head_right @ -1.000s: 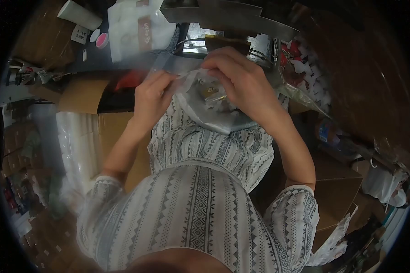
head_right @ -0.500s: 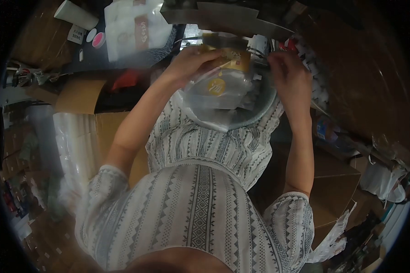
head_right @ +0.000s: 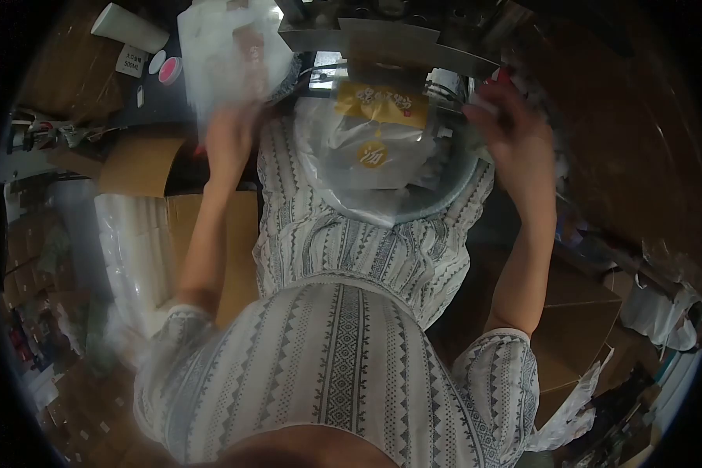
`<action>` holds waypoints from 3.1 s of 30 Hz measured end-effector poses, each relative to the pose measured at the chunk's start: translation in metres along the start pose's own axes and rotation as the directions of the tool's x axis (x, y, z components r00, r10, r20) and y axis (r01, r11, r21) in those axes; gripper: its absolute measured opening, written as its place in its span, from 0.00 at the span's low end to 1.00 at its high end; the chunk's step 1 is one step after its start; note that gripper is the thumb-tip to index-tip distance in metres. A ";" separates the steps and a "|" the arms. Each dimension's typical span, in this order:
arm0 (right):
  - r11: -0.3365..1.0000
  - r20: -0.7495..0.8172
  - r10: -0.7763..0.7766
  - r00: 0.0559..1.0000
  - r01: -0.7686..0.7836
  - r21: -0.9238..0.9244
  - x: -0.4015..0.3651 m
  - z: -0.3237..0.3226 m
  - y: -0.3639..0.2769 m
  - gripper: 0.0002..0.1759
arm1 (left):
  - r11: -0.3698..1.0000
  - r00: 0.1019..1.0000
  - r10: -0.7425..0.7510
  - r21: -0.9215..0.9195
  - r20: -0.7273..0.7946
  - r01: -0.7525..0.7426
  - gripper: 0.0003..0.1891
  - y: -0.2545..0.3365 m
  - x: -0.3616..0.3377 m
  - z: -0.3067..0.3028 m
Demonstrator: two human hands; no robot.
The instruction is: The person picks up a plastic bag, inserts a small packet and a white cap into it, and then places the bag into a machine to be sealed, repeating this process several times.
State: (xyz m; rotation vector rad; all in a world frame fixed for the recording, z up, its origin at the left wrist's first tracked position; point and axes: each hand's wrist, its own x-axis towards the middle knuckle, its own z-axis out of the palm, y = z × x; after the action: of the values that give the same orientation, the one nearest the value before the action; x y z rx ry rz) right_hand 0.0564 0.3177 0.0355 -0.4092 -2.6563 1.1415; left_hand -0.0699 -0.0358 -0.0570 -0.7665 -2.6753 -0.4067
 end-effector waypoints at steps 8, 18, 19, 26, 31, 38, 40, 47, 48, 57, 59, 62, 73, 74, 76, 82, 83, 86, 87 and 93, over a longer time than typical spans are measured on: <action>0.840 0.136 -0.543 0.829 0.540 0.063 0.002 0.074 -0.058 0.18 | 0.936 0.983 -0.045 -0.350 -0.177 -0.020 0.04 0.064 -0.004 -0.051; 0.904 -0.028 -0.394 0.919 0.382 -0.190 0.005 0.040 -0.025 0.17 | 0.386 0.747 -0.003 -0.688 0.665 0.614 0.09 0.113 0.040 -0.002; 0.904 -0.026 -0.393 0.919 0.382 -0.192 0.003 0.034 -0.018 0.17 | 0.303 0.720 -0.003 -0.686 0.694 0.662 0.12 0.113 0.053 0.004; 0.753 0.017 -0.287 0.958 0.237 -0.614 0.057 0.023 0.072 0.09 | 0.039 0.701 0.039 -0.702 0.712 0.711 0.16 0.110 0.066 0.015; 0.709 0.015 -0.295 0.955 0.230 -0.667 0.049 0.034 0.065 0.10 | 0.923 0.981 -0.182 -0.355 -0.069 0.147 0.18 0.021 0.043 0.022; 0.912 0.000 0.020 1.000 -0.018 -0.409 0.010 -0.005 0.017 0.10 | 0.999 0.999 -0.048 0.002 0.023 0.048 0.11 0.005 0.004 0.002; 0.962 0.052 0.220 0.974 -0.208 -0.177 0.000 -0.001 -0.007 0.11 | 0.988 0.994 -0.112 -0.104 -0.007 0.110 0.09 0.019 0.000 -0.015; 0.873 0.106 -0.482 0.870 0.468 0.138 -0.004 0.054 -0.060 0.12 | 0.944 0.985 -0.015 -0.327 -0.174 -0.043 0.04 0.079 -0.004 -0.050; 0.805 0.061 -0.592 0.804 0.586 0.092 -0.002 0.056 -0.061 0.11 | 0.946 0.984 -0.014 -0.322 -0.177 -0.045 0.04 0.081 -0.005 -0.051; 0.928 0.255 -0.357 0.898 0.311 0.205 -0.007 0.049 -0.048 0.15 | 0.871 0.992 0.111 -0.485 0.052 -0.072 0.03 0.095 -0.006 -0.034; 0.945 0.208 -0.281 0.937 0.232 0.232 -0.004 0.054 -0.037 0.15 | 0.761 0.974 0.149 -0.649 0.168 -0.004 0.08 0.102 -0.001 -0.020; 0.965 0.067 -0.231 0.971 0.219 0.142 -0.002 0.046 -0.023 0.17 | 0.589 0.806 -0.044 -0.636 0.590 0.498 0.12 0.110 0.024 -0.003; 0.712 -0.022 -0.014 1.000 -0.005 -0.702 0.032 0.011 0.091 0.15 | 0.395 0.912 -0.249 -0.826 0.325 0.403 0.24 0.074 0.058 0.013; 0.761 -0.041 0.032 0.999 -0.051 -0.646 0.031 0.012 0.083 0.15 | 0.796 0.976 -0.211 -0.588 -0.045 0.145 0.25 0.042 0.065 0.013; 0.804 -0.048 0.097 0.994 -0.107 -0.584 0.021 0.012 0.073 0.15 | 0.992 0.980 -0.102 0.058 -0.170 0.113 0.27 0.004 0.055 0.016; 0.903 -0.042 -0.103 0.994 0.076 -0.422 0.001 -0.005 0.036 0.16 | 0.997 0.996 -0.075 -0.039 -0.052 0.073 0.13 -0.002 0.003 0.006; 0.964 0.022 -0.094 0.995 0.096 -0.246 -0.006 -0.004 0.020 0.16 | 0.996 0.996 -0.078 -0.043 -0.049 0.076 0.13 0.001 -0.002 0.003; 0.985 0.164 -0.165 0.973 0.152 0.087 -0.011 0.018 -0.033 0.15 | 0.985 0.983 -0.117 -0.147 -0.139 0.096 0.06 0.026 -0.008 -0.021; 0.954 0.230 -0.240 0.943 0.185 0.237 -0.012 0.027 -0.047 0.15 | 0.979 0.981 -0.097 -0.193 -0.166 0.064 0.05 0.038 -0.009 -0.028; 0.775 0.094 -0.632 0.769 0.629 0.058 -0.004 0.061 -0.067 0.10 | 0.920 0.988 -0.018 -0.390 -0.153 -0.044 0.03 0.079 -0.008 -0.057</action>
State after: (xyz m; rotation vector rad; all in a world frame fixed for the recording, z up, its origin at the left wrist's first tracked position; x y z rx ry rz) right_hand 0.0298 0.2314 0.0429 0.5474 -2.5295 0.9751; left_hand -0.0070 0.0047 0.0053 -0.8216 -2.4691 -0.9808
